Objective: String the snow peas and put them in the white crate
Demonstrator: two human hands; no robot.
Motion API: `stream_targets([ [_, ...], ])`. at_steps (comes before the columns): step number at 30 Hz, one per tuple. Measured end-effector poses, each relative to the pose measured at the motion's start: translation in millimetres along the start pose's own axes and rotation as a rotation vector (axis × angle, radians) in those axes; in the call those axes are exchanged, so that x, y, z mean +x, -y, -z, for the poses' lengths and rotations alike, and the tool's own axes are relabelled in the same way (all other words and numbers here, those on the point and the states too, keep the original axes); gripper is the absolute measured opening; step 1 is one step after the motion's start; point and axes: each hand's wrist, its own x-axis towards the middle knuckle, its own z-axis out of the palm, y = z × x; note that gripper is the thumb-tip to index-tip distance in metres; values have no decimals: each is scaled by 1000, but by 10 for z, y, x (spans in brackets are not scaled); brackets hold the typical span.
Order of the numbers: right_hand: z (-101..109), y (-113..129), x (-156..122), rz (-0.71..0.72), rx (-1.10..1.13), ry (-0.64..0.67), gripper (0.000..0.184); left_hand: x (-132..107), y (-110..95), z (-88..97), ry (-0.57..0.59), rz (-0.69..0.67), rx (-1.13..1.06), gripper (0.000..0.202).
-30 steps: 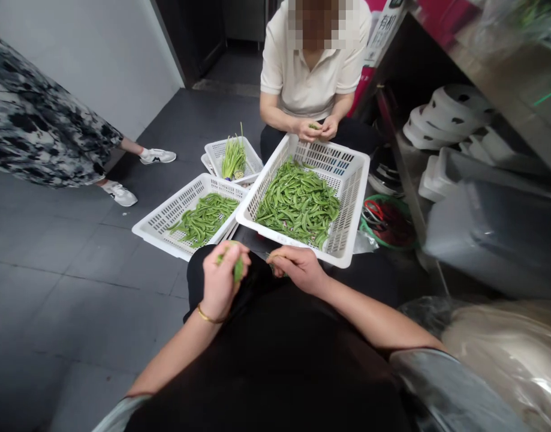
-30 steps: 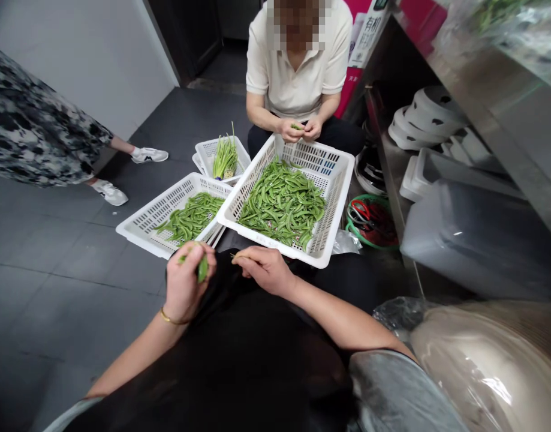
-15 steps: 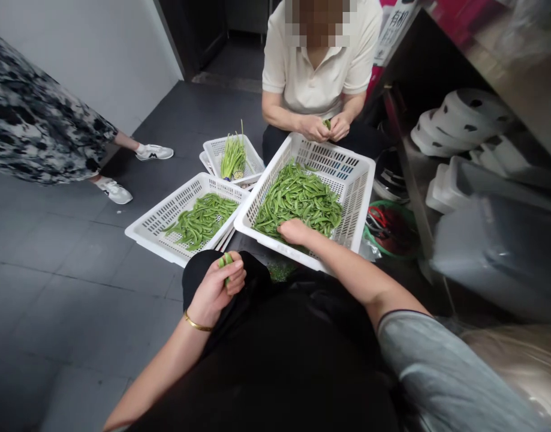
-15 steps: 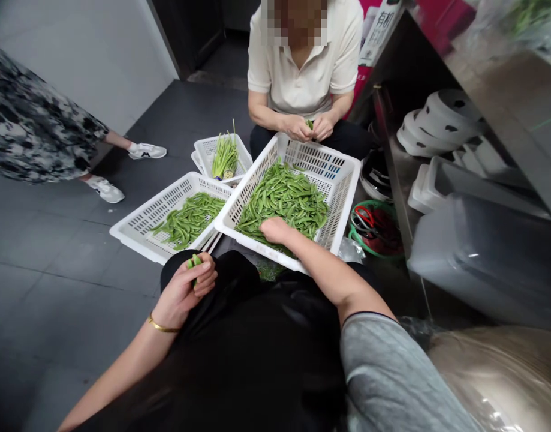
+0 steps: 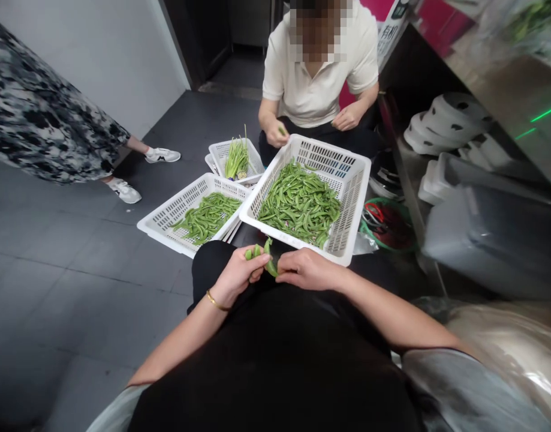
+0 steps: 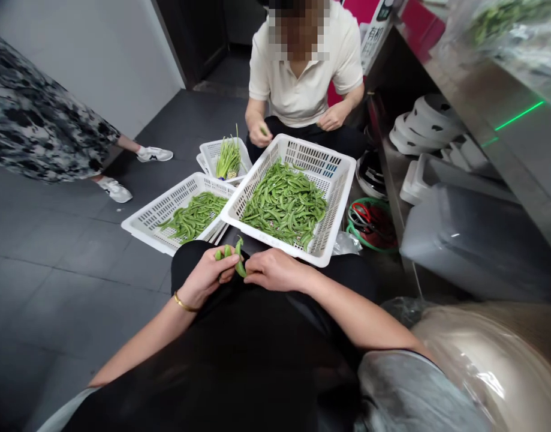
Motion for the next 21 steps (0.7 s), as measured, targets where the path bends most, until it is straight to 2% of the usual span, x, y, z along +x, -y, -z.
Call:
stream_targets([
  [3, -97, 88, -1, 143, 249, 215, 17, -140, 13, 64, 223, 175, -7, 31],
  [5, -107, 100, -14, 162, 379, 289, 17, -221, 20, 111, 307, 234, -39, 30],
  [7, -65, 72, -47, 87, 458, 241, 19, -283, 15, 156, 314, 215, -82, 28],
  [11, 141, -25, -145, -121, 568, -73, 27, -347, -13, 224, 343, 201, -110, 22],
  [14, 229, 3, -198, -143, 423, -179, 28, -330, -5, 228, 331, 187, -131, 21],
  [18, 78, 155, -176, -28, 30, -71, 21, -265, 1, 171, 215, 106, -144, 20],
  [21, -107, 213, -88, 47, -54, -45, 20, -246, -23, 119, 162, 52, -120, 22],
])
